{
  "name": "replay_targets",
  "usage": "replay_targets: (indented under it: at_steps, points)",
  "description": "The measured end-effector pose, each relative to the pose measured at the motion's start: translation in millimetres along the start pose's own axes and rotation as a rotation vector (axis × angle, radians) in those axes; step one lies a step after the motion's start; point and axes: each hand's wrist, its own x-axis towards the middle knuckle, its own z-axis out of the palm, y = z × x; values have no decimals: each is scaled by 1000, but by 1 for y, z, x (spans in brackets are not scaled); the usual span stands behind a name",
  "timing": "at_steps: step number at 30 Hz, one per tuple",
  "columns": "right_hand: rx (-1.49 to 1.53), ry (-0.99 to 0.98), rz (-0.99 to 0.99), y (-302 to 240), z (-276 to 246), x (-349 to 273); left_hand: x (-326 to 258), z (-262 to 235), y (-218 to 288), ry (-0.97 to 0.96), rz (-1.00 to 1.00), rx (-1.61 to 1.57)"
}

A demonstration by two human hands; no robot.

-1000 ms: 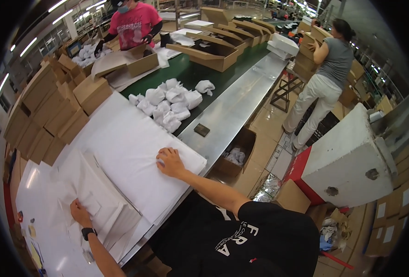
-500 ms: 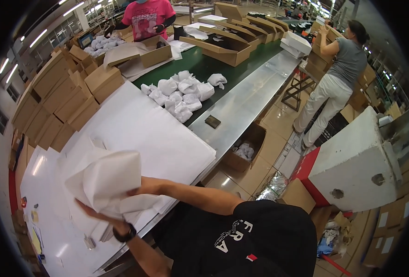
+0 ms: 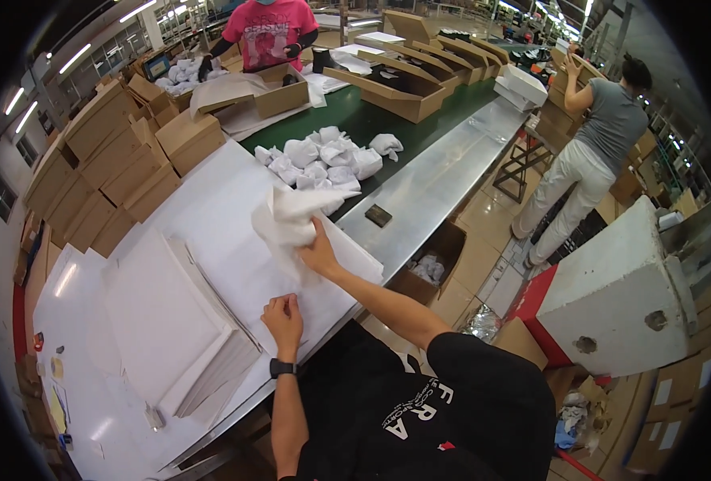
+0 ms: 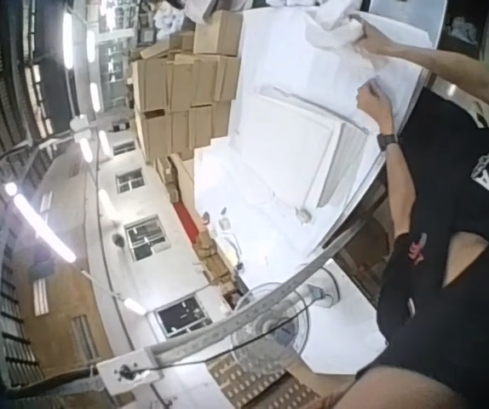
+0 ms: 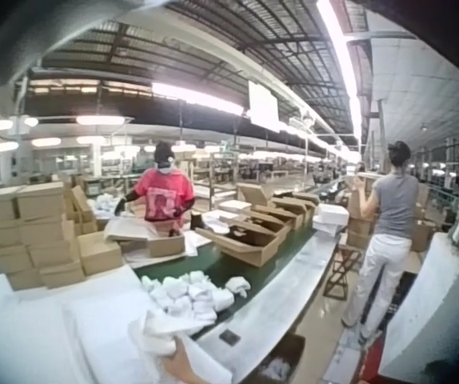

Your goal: Rolling and bundling white materials, likely shoe tissue or protective components, at a factory workstation.

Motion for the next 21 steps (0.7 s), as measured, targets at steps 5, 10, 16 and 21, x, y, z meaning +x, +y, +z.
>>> replay_targets:
  at_steps: [5,10,16,21]
  points:
    - [-299,-162,-71,-8,2,-31,7,5,-17,-44,-186,-278]
    - [-335,-76,46,-17,6,-47,-33,-26,10,-274,152,124]
    - [-355,-274,5,-36,-25,-74,-68,-58,2,-455,171,192]
    - [-371,-373,-175,-75,-50,-117,-80,-68,4,-421,244,281]
